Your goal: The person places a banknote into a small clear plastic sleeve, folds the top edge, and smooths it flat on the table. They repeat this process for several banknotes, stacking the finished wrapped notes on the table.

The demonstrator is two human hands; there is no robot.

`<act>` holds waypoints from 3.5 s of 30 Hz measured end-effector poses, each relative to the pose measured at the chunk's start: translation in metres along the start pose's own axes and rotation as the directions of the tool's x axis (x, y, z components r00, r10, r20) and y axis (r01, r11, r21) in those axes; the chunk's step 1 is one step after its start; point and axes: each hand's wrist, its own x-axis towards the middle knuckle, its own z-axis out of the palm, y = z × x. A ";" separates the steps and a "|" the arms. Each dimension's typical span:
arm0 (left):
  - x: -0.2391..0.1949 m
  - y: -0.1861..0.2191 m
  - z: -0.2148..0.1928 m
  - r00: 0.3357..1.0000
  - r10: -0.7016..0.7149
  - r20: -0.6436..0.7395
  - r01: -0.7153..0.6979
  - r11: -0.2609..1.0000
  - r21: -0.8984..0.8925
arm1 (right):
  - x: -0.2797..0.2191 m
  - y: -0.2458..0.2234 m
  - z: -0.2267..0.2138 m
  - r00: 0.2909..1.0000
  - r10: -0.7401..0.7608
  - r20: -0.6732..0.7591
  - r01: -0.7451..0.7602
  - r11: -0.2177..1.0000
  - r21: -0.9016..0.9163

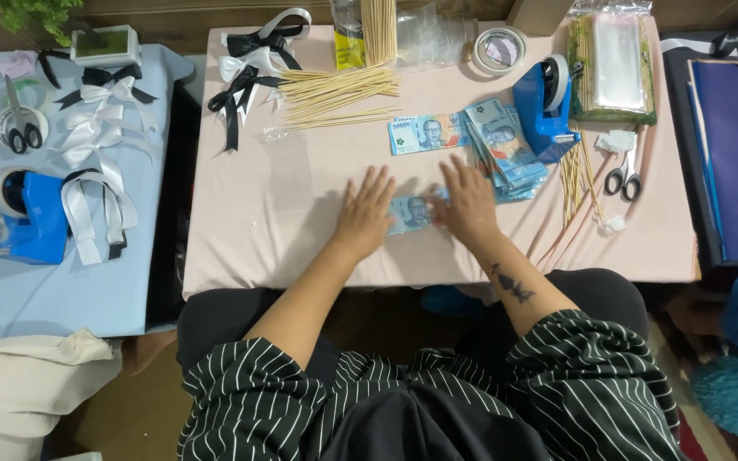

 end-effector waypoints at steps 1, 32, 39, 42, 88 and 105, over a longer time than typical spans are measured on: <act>-0.004 0.006 0.013 1.000 0.003 -0.001 -0.003 1.000 0.003 | -0.003 -0.017 -0.005 1.000 0.002 -0.003 -0.002 1.000 -0.001; -0.025 0.020 0.042 0.996 -0.084 0.009 0.082 0.989 0.122 | -0.009 -0.052 -0.037 0.816 0.234 0.529 -0.296 0.955 0.034; -0.023 0.027 0.028 0.983 -0.152 0.101 0.140 0.983 0.114 | -0.006 -0.052 -0.036 0.799 0.240 0.552 -0.310 0.950 0.035; -0.023 0.027 0.029 0.982 -0.161 0.104 0.148 0.981 0.122 | -0.009 -0.048 -0.023 0.801 0.248 0.545 -0.327 0.944 0.051; -0.029 0.035 0.008 0.982 -0.129 0.135 0.125 0.991 0.038 | -0.037 -0.016 0.007 0.839 0.537 0.085 -0.482 0.662 0.575; -0.025 0.026 0.016 0.986 -0.107 0.131 0.096 0.992 0.085 | -0.014 0.079 -0.006 0.884 0.325 0.336 -0.450 0.789 0.419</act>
